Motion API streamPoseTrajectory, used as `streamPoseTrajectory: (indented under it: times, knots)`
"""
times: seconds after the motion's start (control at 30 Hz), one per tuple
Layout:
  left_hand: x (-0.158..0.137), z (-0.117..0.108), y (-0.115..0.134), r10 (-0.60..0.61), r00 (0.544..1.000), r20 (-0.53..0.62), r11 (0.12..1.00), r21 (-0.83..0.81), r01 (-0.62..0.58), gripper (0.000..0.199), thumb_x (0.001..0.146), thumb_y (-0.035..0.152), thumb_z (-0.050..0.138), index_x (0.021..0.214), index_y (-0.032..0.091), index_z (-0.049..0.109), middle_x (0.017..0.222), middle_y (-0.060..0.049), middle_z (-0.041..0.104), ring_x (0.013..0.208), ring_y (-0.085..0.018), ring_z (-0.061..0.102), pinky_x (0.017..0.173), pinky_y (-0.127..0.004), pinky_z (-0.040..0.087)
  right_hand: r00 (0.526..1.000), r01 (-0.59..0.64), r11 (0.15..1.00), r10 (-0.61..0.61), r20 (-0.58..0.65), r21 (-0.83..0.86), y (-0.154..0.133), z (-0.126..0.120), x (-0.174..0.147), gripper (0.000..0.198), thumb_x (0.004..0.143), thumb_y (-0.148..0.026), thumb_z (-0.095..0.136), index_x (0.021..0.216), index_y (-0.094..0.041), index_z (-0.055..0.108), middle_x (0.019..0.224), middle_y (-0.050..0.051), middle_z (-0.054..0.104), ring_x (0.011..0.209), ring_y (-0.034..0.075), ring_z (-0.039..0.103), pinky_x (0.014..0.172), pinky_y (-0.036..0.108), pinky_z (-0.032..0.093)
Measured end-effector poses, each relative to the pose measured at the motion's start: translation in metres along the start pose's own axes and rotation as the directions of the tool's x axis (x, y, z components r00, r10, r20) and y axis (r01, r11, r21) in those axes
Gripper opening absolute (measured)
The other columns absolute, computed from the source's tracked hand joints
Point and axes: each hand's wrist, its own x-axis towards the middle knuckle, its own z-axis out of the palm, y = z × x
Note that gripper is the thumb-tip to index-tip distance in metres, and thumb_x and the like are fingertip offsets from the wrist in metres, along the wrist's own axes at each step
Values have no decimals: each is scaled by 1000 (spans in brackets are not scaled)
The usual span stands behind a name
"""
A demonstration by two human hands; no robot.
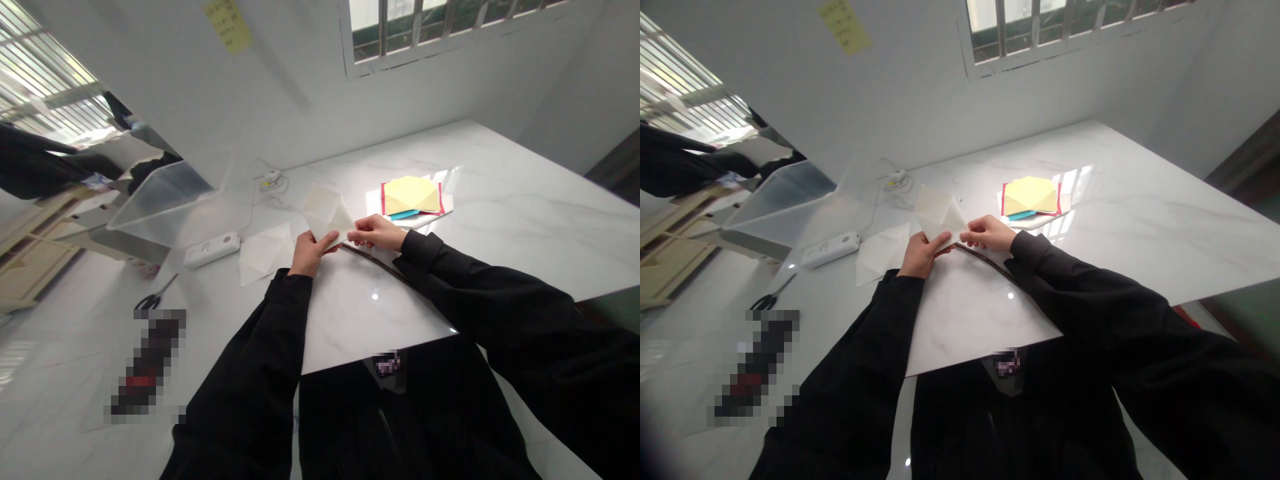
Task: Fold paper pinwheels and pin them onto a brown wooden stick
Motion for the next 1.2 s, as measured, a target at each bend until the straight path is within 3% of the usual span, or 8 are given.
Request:
streamPoseTrajectory:
  times: [0.4, 0.67, 0.87, 1.2]
  knots:
    - [0, 1, 1, 14, 998, -59, 999, 33, -12, 64, 63, 58, 92, 98, 6, 76, 89, -13, 78, 59, -15, 69, 60, -27, 60, 1000, 7, 1000, -7, 5, -2, 4, 1, 2, 40, 84, -54, 74, 82, -15, 71, 72, 3, 68, 64, 12, 58, 55, 24, 46]
    - [0, 1, 1, 5, 999, -52, 999, 49, -3, 64, 64, 59, 91, 95, 6, 75, 81, -11, 76, 57, -15, 67, 57, -27, 58, 1000, 17, 1000, -17, -2, -6, 3, 3, 1, 42, 82, -57, 75, 81, -15, 72, 72, 2, 68, 63, 12, 58, 55, 24, 45]
    - [0, 1, -1, 14, 999, -31, 998, 68, -12, 65, 66, 60, 90, 98, 6, 74, 86, -13, 77, 59, -15, 68, 58, -27, 58, 1000, 22, 998, -23, -16, -52, 6, 1, 1, 47, 85, -62, 72, 77, -15, 70, 69, 3, 67, 60, 12, 57, 55, 24, 46]
    - [5, -4, -7, 60, 998, -13, 985, 163, -57, 58, 69, 64, 86, 83, 9, 70, 56, -5, 64, 42, -11, 54, 40, -21, 39, 999, -12, 998, 10, -31, -64, 5, 2, 2, 45, 85, -58, 74, 75, -15, 70, 71, 4, 70, 56, 9, 55, 53, 24, 45]
